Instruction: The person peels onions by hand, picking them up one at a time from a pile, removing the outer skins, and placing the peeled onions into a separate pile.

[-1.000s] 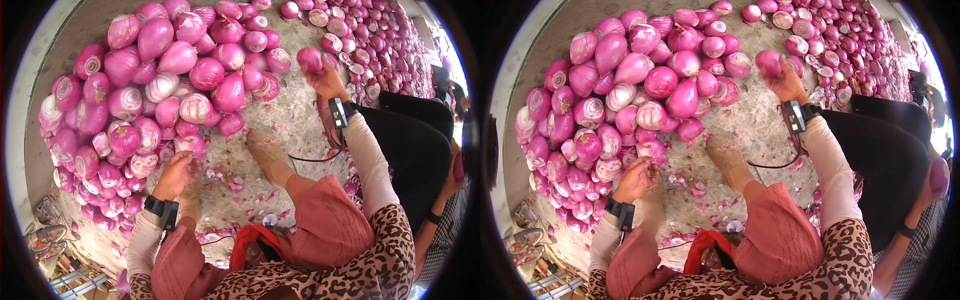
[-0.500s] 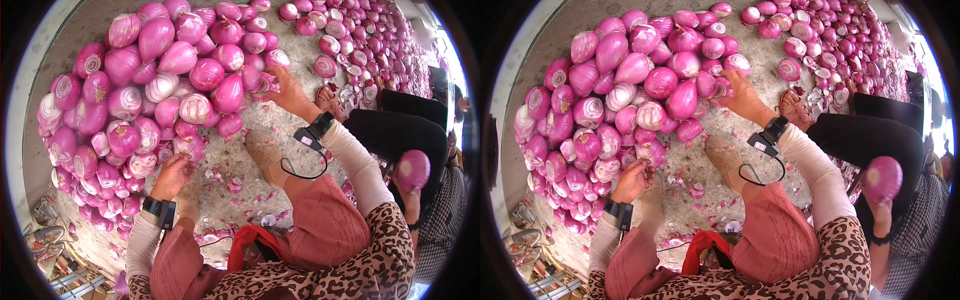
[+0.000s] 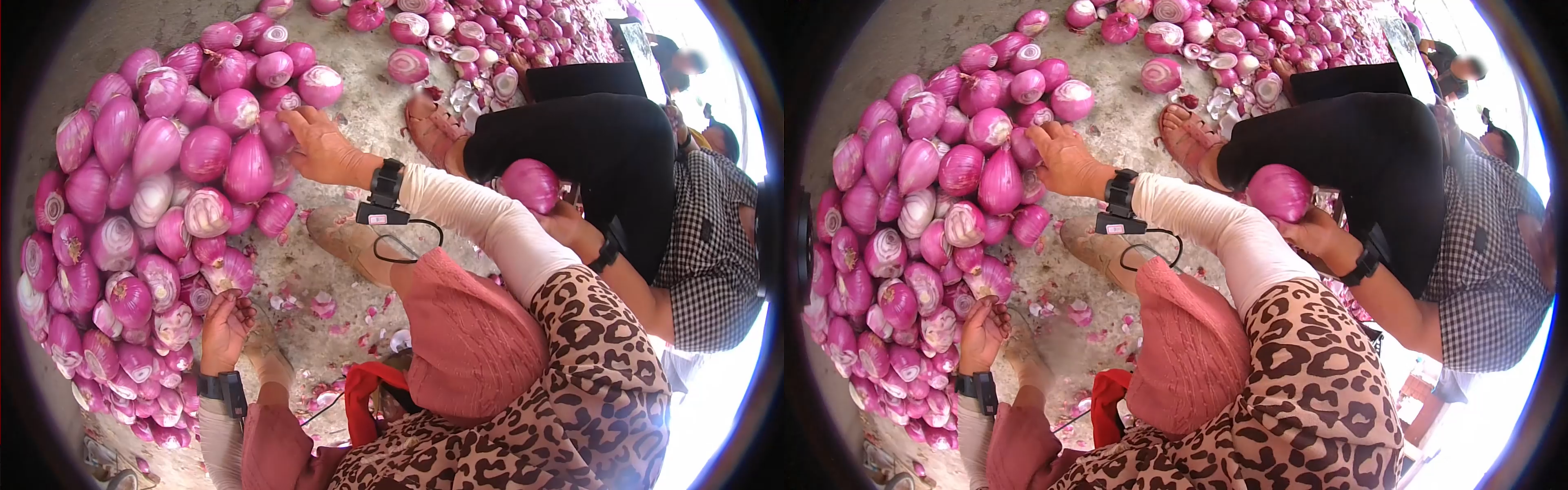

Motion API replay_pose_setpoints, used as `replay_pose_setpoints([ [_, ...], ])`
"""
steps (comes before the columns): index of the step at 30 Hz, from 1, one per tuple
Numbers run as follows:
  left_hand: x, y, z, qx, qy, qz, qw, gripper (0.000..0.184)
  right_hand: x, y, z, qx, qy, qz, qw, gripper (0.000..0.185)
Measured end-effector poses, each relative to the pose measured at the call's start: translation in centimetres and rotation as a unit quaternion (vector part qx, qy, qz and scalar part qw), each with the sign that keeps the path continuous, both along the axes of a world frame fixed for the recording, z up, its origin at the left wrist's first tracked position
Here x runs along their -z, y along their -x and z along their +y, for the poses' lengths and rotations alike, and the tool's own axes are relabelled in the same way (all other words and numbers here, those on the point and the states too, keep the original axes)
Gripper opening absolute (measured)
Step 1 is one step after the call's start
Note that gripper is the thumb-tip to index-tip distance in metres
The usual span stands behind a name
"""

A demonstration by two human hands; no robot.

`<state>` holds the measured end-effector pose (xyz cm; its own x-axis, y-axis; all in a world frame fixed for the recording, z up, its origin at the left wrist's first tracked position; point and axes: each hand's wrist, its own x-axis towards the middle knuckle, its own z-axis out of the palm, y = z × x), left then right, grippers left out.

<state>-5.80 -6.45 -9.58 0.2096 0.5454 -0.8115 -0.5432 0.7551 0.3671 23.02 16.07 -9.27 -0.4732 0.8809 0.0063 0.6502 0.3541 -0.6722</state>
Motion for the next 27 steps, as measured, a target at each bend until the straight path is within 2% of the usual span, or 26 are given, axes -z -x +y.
replay_pose_setpoints([
  [2, -0.1, -0.1, -0.1, 0.005, 0.001, -0.001, 1.000, 0.018, 0.2, 0.4, -0.9, 0.043, -0.074, 0.012, 0.996, 0.062],
  [5, -0.4, -0.6, -0.4, 0.012, -0.003, 0.000, 1.000, 0.018, 0.1, 0.0, -1.9, 0.053, -0.097, 0.058, 0.992, 0.058],
  [8, -0.4, -0.4, -0.6, 0.041, 0.011, -0.005, 0.999, 0.017, 0.4, -1.9, -2.7, 0.022, -0.084, 0.071, 0.994, 0.051],
  [9, -0.4, -0.3, -0.7, 0.053, 0.013, -0.007, 0.998, 0.017, 0.4, -3.1, -2.9, -0.003, -0.056, 0.082, 0.995, 0.040],
  [10, -0.3, -0.2, -0.9, 0.065, 0.016, -0.009, 0.998, 0.017, 0.3, -4.2, -3.3, -0.003, -0.053, 0.083, 0.995, 0.040],
  [12, -0.1, 0.1, -1.1, 0.071, 0.018, -0.013, 0.997, 0.017, -0.1, -6.5, -3.8, -0.046, 0.137, 0.036, 0.989, 0.028],
  [13, 0.1, 0.3, -1.3, 0.078, 0.019, -0.018, 0.997, 0.018, -0.4, -7.5, -4.3, -0.047, 0.140, 0.036, 0.988, 0.028],
  [15, 0.3, 0.6, -1.7, 0.091, 0.029, -0.007, 0.995, 0.018, -1.1, -9.5, -5.7, -0.052, 0.272, 0.022, 0.961, 0.020],
  [16, 0.4, 0.9, -1.8, 0.104, 0.037, 0.005, 0.994, 0.018, -1.1, -10.6, -6.6, -0.050, 0.274, 0.023, 0.960, 0.020],
  [18, 0.8, 1.6, -2.5, 0.113, 0.047, 0.009, 0.992, 0.017, -0.4, -13.0, -8.9, -0.047, 0.348, 0.106, 0.930, 0.023],
  [19, 1.0, 2.0, -3.0, 0.119, 0.055, 0.014, 0.991, 0.015, -0.3, -14.3, -10.3, -0.043, 0.351, 0.107, 0.929, 0.023],
  [21, 1.3, 2.6, -3.7, 0.125, 0.068, 0.028, 0.989, 0.015, -0.7, -16.3, -12.7, 0.024, 0.517, 0.186, 0.835, 0.020],
  [22, 1.4, 2.9, -4.1, 0.128, 0.077, 0.043, 0.988, 0.015, -1.3, -17.3, -13.7, 0.026, 0.519, 0.188, 0.833, 0.020],
  [24, 1.7, 3.5, -4.9, 0.130, 0.083, 0.062, 0.986, 0.015, -3.6, -18.6, -15.0, 0.166, 0.496, 0.169, 0.835, 0.020],
  [25, 1.9, 3.7, -5.2, 0.129, 0.085, 0.080, 0.985, 0.015, -4.6, -19.0, -15.1, 0.169, 0.497, 0.170, 0.834, 0.020],
  [27, 2.5, 4.2, -6.1, 0.125, 0.093, 0.085, 0.984, 0.015, -6.8, -19.6, -15.2, 0.353, 0.321, 0.227, 0.849, 0.022],
])
